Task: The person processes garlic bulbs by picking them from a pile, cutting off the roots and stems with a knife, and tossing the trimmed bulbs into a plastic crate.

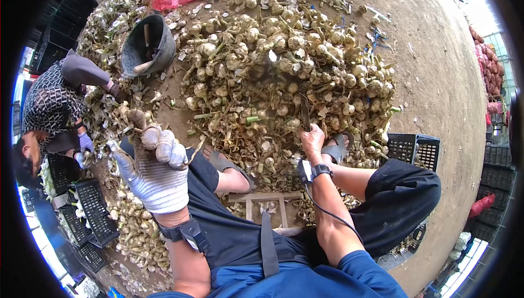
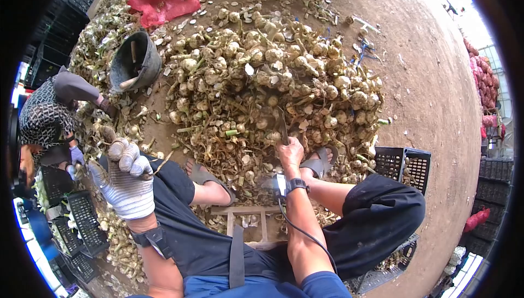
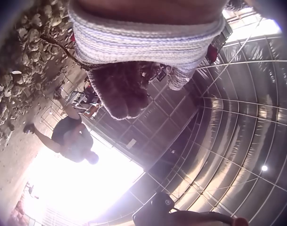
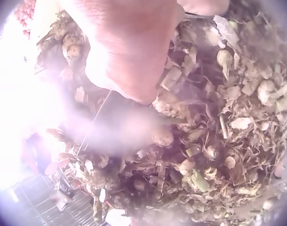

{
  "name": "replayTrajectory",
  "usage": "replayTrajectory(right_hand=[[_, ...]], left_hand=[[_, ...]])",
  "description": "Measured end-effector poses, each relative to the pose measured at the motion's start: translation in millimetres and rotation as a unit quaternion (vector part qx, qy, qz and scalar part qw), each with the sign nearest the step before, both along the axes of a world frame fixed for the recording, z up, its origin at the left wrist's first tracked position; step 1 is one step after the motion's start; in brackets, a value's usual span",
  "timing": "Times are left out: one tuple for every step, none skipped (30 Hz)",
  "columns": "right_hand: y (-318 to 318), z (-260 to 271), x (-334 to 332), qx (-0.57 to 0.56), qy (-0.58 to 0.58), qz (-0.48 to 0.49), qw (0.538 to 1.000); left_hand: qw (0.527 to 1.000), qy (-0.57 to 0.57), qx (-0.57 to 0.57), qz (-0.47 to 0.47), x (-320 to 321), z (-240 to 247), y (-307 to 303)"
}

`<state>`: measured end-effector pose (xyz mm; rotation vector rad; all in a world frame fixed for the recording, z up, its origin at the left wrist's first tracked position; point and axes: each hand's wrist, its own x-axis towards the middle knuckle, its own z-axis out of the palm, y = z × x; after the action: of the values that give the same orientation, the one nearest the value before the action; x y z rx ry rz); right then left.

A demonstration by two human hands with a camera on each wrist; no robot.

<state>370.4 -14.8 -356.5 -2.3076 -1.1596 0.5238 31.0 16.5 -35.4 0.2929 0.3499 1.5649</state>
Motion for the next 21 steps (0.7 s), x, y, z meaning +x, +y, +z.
replayTrajectory(right_hand=[[1.2,1.3,-2.5,0.007,-0.027,-0.004,1.0],[1.9,2.4,-4.5,0.014,-0.053,-0.008,0.998],[3.7,3.9,-3.6,-0.013,-0.032,0.019,0.999],[7.7,9.8,-6.8,-0.062,-0.037,0.027,0.997],[12.4,15.5,-13.2,-0.111,-0.043,0.036,0.992],[15.3,18.3,-18.7,-0.16,-0.048,0.045,0.985],[14.4,10.5,-22.3,-0.158,-0.06,0.057,0.984],[12.4,3.2,-25.2,-0.157,-0.063,0.055,0.984],[9.1,-4.3,-28.2,-0.156,-0.065,0.053,0.984],[8.1,-4.8,-32.2,-0.155,-0.068,0.051,0.984],[7.7,-5.1,-34.8,-0.161,-0.076,0.055,0.983],[8.5,-5.7,-35.8,-0.169,-0.051,0.039,0.984],[11.0,1.2,-37.8,-0.178,-0.027,0.022,0.983],[11.2,5.2,-39.3,-0.188,-0.004,0.005,0.982],[8.6,-2.0,-35.3,-0.166,0.022,-0.001,0.986],[6.3,-5.6,-31.3,-0.155,0.097,-0.022,0.983],[3.3,-8.3,-27.7,-0.142,0.171,-0.043,0.974],[0.7,-11.2,-25.6,-0.128,0.244,-0.063,0.959],[0.0,-7.3,-26.7,-0.136,0.312,-0.091,0.936],[-0.9,-4.0,-29.5,-0.128,0.321,-0.094,0.934],[-2.0,-1.1,-33.6,-0.12,0.331,-0.097,0.931]], left_hand=[[1.0,0.004,-0.004,0.003,0.6,0.6,-1.3],[1.0,0.008,-0.01,0.006,1.0,0.9,-2.5],[1.0,0.009,-0.009,0.007,0.9,1.0,-3.0],[1.0,0.01,-0.008,0.008,0.7,1.0,-3.2],[1.0,0.01,-0.007,0.011,0.8,0.7,-3.3],[1.0,0.017,-0.009,0.015,1.7,0.5,-2.9],[0.999,0.024,-0.01,0.02,3.2,0.5,-2.1],[0.999,0.031,-0.012,0.025,4.0,0.3,-0.8],[0.999,0.035,-0.012,0.025,3.9,-0.2,-0.1],[0.999,0.04,-0.013,0.025,3.7,-0.9,0.5],[0.999,0.044,-0.014,0.024,3.4,-1.9,1.5],[0.999,0.048,-0.012,0.023,3.3,-3.1,2.5],[0.998,0.053,-0.01,0.023,3.0,-4.4,2.9],[0.998,0.057,-0.009,0.022,2.7,-5.2,2.9],[0.998,0.057,-0.014,0.021,2.5,-5.4,3.9],[0.998,0.054,-0.009,0.012,2.7,-4.4,4.3],[0.999,0.05,-0.003,0.004,2.9,-2.7,4.6],[0.999,0.047,0.003,-0.004,3.1,-1.8,4.9],[0.999,0.049,0.005,-0.005,3.4,-1.9,5.2],[0.999,0.051,0.006,-0.007,4.1,-1.9,5.2],[0.998,0.054,0.007,-0.008,5.0,-1.9,5.1]])
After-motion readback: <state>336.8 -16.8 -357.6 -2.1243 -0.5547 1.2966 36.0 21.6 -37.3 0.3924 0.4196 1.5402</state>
